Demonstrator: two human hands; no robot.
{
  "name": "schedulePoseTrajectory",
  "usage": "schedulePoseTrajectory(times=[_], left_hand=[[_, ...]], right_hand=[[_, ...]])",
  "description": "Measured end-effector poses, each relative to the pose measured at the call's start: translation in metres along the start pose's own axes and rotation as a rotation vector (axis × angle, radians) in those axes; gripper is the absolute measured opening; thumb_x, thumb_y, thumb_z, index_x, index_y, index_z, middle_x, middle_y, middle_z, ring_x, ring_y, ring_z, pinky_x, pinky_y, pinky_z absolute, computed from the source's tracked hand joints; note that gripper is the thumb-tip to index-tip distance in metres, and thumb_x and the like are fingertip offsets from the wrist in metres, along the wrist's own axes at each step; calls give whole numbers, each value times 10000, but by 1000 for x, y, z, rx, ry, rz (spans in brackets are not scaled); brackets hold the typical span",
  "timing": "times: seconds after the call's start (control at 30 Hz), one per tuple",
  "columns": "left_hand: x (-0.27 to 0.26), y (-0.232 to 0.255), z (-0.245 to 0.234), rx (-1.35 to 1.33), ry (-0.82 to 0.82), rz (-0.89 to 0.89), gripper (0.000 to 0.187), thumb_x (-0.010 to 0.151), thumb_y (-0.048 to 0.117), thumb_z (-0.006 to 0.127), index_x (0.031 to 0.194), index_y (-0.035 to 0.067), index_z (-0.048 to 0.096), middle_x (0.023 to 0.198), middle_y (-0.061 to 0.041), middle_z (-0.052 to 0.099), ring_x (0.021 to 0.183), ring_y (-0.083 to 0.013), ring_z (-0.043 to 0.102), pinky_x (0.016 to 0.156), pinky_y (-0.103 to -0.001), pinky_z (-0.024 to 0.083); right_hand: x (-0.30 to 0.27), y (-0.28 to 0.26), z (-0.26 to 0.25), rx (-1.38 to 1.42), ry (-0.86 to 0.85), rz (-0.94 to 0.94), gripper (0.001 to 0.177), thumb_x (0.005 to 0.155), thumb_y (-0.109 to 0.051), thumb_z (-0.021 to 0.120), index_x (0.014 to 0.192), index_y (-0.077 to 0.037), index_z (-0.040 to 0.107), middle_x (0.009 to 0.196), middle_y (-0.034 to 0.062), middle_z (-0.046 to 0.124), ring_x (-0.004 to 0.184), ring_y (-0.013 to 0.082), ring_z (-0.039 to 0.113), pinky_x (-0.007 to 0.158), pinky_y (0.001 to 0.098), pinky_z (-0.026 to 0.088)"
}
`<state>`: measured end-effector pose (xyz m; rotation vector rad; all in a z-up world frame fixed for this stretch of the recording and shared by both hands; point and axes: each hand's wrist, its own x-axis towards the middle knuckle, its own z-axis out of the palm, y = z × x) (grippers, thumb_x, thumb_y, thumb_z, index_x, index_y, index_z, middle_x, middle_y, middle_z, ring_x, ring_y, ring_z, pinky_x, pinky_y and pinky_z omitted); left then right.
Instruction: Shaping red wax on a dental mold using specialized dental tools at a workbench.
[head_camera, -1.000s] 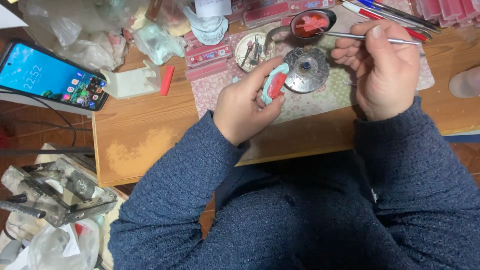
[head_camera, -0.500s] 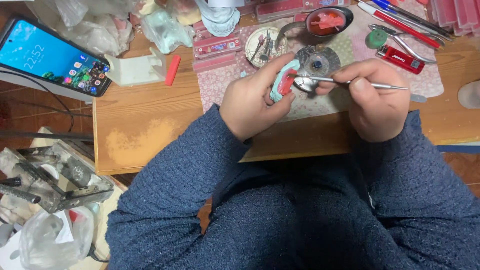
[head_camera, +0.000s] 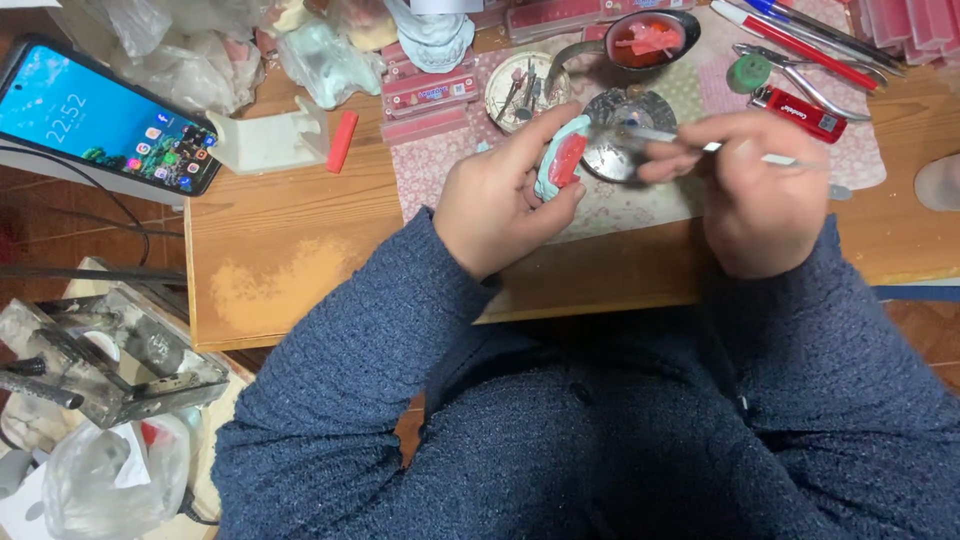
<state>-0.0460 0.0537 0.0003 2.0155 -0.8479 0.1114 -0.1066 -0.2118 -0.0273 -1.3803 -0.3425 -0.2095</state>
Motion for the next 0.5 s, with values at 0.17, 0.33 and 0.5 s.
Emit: schedulePoseTrajectory(times=[0.17,0.33,0.5], left_hand=[[1,1,-3,-8,-23,-37,660,930,196,786,1518,139,491,873,-61,710,634,-100,667,608,-260,568],[2,4,-4,-51,-26,-56,654,938,185,788,1520,130,495,812,-18,701,627,-77,660,610,-244,566],[3,7,-4,-26,-44,-93,672,928,181,798,1524,121,495,722,-22,646,599,-63,627,578,-233,546]], right_hand=[[3,8,-10,110,191,95,286,1204,-205,508,1181,68,589,1055,245,701,895,286,718,901,395,610],[5,10,-11,189,289,244,182,1161,-116,488,1129,42,574,990,190,686,835,240,688,833,361,600],[6,8,-9,174,293,236,182,1151,-107,467,1134,38,576,991,183,687,840,231,691,837,350,602]])
